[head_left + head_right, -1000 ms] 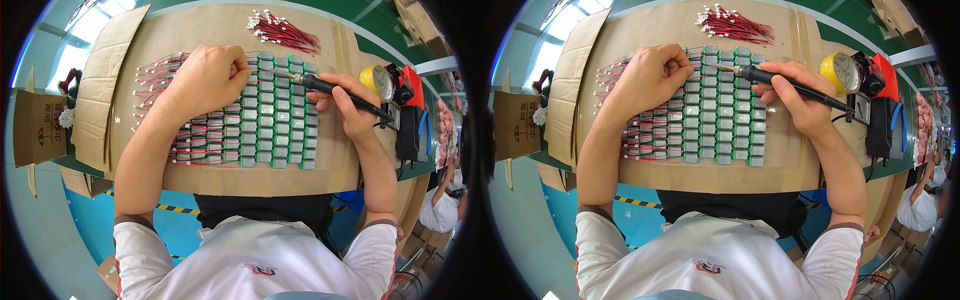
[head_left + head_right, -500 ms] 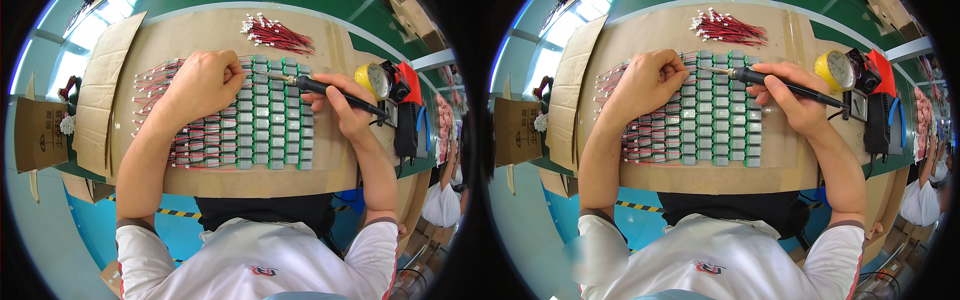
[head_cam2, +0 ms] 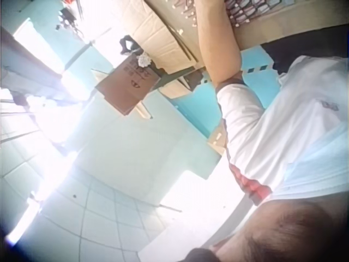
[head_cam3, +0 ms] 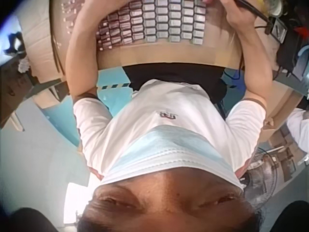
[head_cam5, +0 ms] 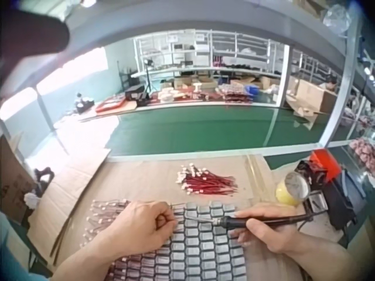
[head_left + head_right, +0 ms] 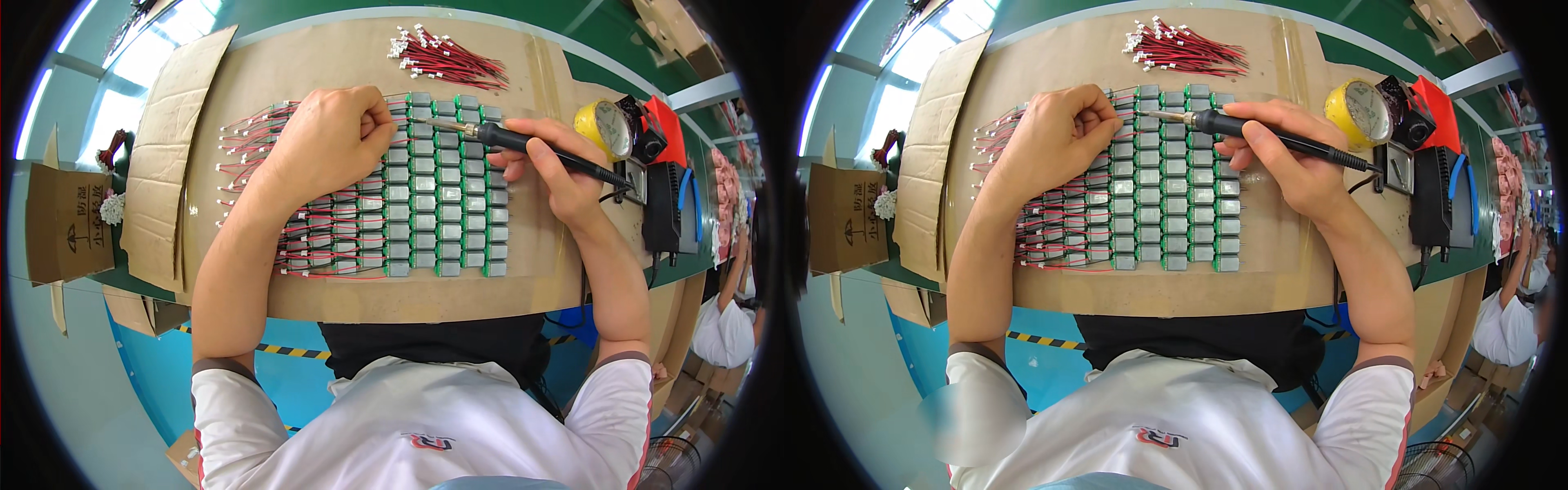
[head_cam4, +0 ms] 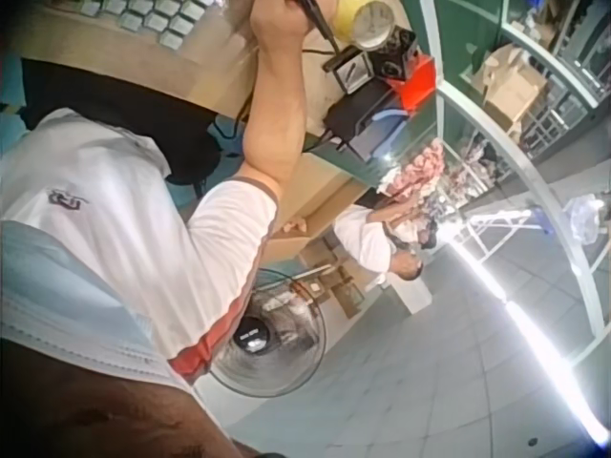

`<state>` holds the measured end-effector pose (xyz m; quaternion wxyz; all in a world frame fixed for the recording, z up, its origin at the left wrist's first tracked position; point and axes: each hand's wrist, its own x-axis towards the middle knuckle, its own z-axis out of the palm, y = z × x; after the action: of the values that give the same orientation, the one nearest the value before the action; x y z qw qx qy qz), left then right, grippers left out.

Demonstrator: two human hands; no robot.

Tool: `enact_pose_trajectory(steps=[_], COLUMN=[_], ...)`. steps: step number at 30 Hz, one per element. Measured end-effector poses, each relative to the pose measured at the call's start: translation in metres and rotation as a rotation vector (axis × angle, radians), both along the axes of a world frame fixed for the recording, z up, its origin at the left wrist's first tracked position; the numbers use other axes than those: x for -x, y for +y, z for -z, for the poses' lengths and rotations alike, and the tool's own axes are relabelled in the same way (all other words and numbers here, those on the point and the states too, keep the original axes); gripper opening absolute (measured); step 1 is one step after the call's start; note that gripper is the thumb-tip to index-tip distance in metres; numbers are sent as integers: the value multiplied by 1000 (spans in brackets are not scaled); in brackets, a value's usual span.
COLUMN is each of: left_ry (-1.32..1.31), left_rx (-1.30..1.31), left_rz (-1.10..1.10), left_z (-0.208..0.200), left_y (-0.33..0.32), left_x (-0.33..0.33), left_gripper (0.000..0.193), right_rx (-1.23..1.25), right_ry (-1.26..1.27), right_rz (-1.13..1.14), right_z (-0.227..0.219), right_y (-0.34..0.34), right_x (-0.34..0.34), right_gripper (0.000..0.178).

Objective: Soldering small wires onto a grid of electronic components at a factory workbench.

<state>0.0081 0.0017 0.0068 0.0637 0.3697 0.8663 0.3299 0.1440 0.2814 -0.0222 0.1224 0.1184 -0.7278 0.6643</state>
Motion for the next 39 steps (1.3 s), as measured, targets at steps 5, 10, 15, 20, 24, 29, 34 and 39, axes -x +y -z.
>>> enact_pose_trajectory(steps=[5,10,15,20,24,29,34,39], left_ry=[11,20,9,11,16,75,63,74], left_rx=[3,4,6,-12,-19,-2,1,13], left_rz=[1,5,3,14,51,114,188,181], left_z=[1,1,-1,1,-5,-5,-4,-4], left_y=[0,-1,0,-1,-2,-5,-7,-5], left_x=[1,0,-1,0,-5,-4,-1,-2], left_gripper=[13,13,13,14,19,20,14,12], right_rx=[-13,-18,-87,-82,2,-10,-25,-37], right_ry=[23,20,-5,7,16,9,13,19], right_rz=[-8,-8,4,-1,-9,-3,8,13], right_z=[1,0,0,0,2,0,-1,-1], right_y=[1,1,2,2,2,2,1,2], right_x=[1,0,-1,-1,0,-1,-1,-1], right_gripper=[26,26,33,33,26,26,27,27])
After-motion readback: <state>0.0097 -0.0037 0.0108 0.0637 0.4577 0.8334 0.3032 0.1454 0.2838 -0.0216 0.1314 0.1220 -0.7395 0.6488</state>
